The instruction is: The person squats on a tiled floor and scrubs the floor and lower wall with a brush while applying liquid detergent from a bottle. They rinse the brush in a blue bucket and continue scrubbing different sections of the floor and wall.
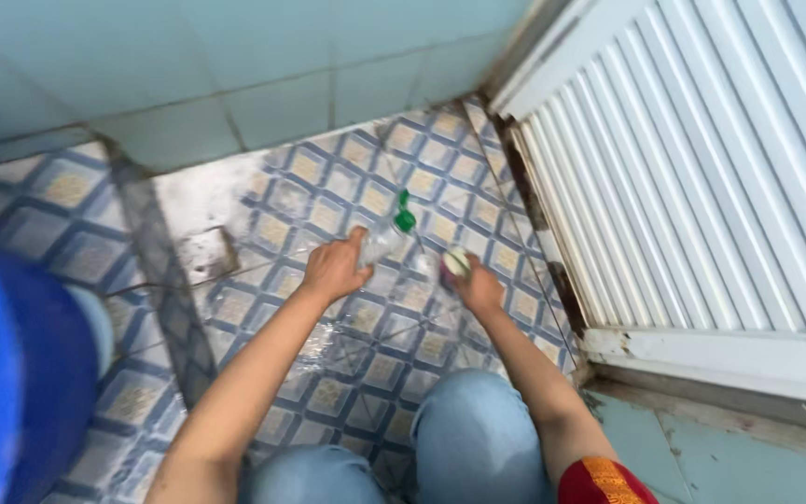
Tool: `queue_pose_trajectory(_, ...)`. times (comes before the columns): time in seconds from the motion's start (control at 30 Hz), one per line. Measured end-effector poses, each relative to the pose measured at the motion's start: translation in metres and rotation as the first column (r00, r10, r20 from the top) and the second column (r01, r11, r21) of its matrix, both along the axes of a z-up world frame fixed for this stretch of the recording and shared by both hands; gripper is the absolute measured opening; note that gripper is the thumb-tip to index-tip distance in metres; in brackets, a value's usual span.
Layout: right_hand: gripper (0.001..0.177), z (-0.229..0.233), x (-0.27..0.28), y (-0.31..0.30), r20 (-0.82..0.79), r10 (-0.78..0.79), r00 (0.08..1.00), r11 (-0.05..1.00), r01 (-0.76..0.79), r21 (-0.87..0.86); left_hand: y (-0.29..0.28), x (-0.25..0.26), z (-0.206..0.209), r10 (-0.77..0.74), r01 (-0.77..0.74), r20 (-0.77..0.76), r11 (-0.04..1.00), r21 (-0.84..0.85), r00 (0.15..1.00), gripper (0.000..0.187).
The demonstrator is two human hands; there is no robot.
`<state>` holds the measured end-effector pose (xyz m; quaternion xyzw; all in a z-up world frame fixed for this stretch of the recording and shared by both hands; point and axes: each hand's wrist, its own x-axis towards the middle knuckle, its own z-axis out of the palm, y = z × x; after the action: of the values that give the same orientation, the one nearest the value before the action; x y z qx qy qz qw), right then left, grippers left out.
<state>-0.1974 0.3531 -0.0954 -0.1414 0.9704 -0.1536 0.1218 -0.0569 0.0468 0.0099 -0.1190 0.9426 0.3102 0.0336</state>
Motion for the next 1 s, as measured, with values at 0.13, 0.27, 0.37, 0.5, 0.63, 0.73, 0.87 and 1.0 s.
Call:
queue_pose_trajectory(0.13, 0.066, -0.038, 0.039, 0.148, -0.027, -0.143, 0.989, 0.986, 0.145, 0.087, 0.057, -0.032, -0.032, -0.293, 0.341, 0.288, 0.931, -0.131, 0.912, 0.056)
queue_pose_trajectory(0.27, 0.069, -0.04, 0.11, 0.254, 0.009, -0.405, 0.914, 0.913, 0.403, 0.063, 0.129, -0.064, -0.061, -0.368, 0.56, 0.607, 0.813, -0.157, 0.704, 0.049)
queue_pose_trajectory(0.37, 0.067, -0.042, 0.132, 0.29, -0.109, -0.454, 0.884, 0.891, 0.447, -0.082, 0.163, -0.078, -0.08, -0.333, 0.542, 0.629, 0.823, -0.169, 0.702, 0.038)
queue_pose_trajectory(0.5, 0.067, -0.074, 0.114, 0.267, -0.072, -0.61, 0.789, 0.789, 0.596, -0.146, 0.191, -0.096, -0.095, -0.38, 0.654, 0.687, 0.734, -0.183, 0.619, 0.037)
queue_pose_trajectory(0.63, 0.068, -0.102, 0.111, 0.233, 0.179, -0.126, 0.976, 0.941, 0.175, -0.289, 0.203, -0.104, -0.086, -0.389, 0.637, 0.644, 0.744, -0.201, 0.659, 0.037)
queue_pose_trajectory(0.73, 0.066, -0.092, 0.088, 0.246, 0.125, -0.07, 0.99, 0.997, 0.072, -0.006, 0.19, -0.091, -0.063, -0.422, 0.618, 0.593, 0.768, -0.168, 0.686, 0.046)
queue_pose_trajectory(0.87, 0.062, -0.08, 0.02, 0.265, -0.182, -0.329, 0.927, 0.94, 0.303, -0.158, 0.145, -0.063, -0.042, -0.408, 0.488, 0.429, 0.868, -0.09, 0.806, 0.049)
queue_pose_trajectory(1.0, 0.035, -0.13, -0.001, 0.161, 0.147, -0.278, 0.949, 0.864, 0.314, -0.394, 0.104, -0.046, -0.033, -0.148, 0.146, 0.35, 0.989, 0.031, 0.925, 0.065)
